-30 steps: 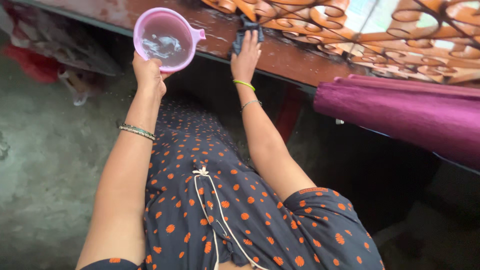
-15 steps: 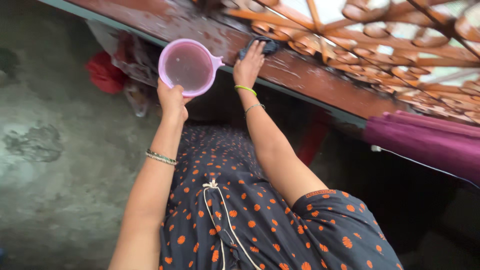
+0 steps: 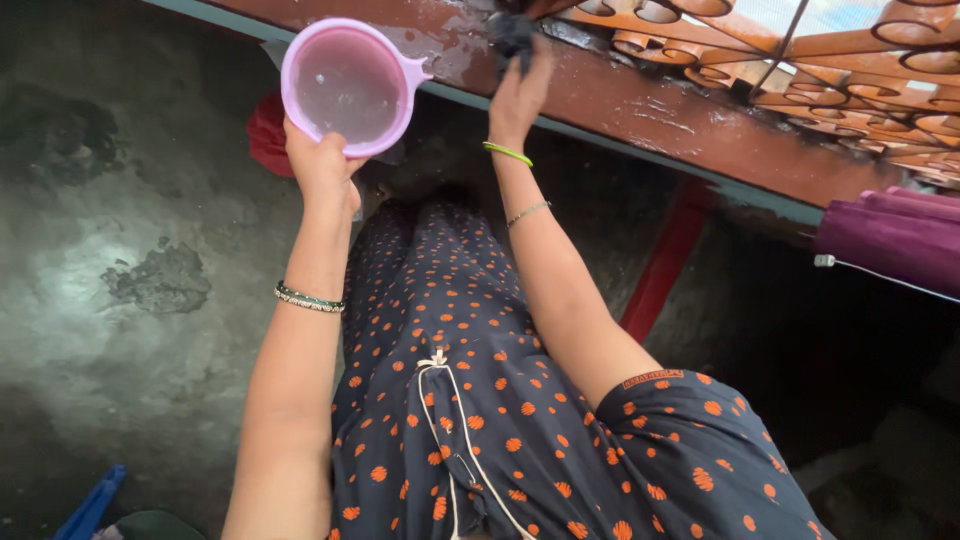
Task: The person cleans a decorative metal grill by hand with a cloth, dipping it into a small cup of water and wiping the intricate metal surfaces.
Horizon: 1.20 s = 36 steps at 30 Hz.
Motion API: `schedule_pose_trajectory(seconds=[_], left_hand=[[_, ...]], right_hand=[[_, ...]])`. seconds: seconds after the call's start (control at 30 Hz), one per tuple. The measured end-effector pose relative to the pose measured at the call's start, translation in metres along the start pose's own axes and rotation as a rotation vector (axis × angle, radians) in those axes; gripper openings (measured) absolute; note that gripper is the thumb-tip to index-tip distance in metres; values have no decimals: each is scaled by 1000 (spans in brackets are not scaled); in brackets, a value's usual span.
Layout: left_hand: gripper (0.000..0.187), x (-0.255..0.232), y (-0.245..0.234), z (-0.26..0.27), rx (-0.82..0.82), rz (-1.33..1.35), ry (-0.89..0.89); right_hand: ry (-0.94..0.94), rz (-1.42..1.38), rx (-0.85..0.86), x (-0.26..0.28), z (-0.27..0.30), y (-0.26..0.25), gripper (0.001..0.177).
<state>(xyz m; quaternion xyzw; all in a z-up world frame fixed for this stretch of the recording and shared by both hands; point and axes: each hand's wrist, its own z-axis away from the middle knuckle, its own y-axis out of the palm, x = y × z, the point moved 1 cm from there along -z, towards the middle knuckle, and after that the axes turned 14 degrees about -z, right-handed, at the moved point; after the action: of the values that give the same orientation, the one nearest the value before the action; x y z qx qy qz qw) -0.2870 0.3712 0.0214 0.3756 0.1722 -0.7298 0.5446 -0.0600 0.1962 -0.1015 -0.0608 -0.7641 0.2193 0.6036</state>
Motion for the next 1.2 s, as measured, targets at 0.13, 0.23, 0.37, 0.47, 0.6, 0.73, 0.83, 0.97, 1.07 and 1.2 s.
schedule_pose_trajectory(seconds=[0.13, 0.23, 0.37, 0.47, 0.6, 0.73, 0.83, 0.97, 1.07, 1.2], left_hand=[[74, 3, 11, -14, 12, 4, -47], [73, 13, 28, -23, 36, -7, -63], [76, 20, 55, -33, 80, -10, -80], [72, 20, 72, -36, 72, -86, -66], [77, 22, 88, -45, 96, 15, -44], [74, 19, 98, -47, 96, -77, -15], [77, 20, 102, -50, 96, -87, -33], [76, 30, 106, -54, 101, -83, -75], [79, 34, 104, -59, 97, -155, -119], [82, 34, 103, -62, 146, -125, -80]], right_hand=[[-315, 130, -136, 34, -12, -6, 68], [-159, 304, -15, 11, -30, 15, 81], [-114, 302, 21, -10, -11, 34, 91], [-64, 484, -13, -5, -8, 32, 83], [0, 137, -89, 38, -13, -1, 75], [-273, 8, -308, 120, -33, -40, 60], [-576, 117, -498, 146, -57, -42, 58], [-544, 415, -383, 87, -85, -1, 78], [-518, 573, -316, 18, -64, 14, 81], [-342, 504, -93, -22, -37, 20, 82]])
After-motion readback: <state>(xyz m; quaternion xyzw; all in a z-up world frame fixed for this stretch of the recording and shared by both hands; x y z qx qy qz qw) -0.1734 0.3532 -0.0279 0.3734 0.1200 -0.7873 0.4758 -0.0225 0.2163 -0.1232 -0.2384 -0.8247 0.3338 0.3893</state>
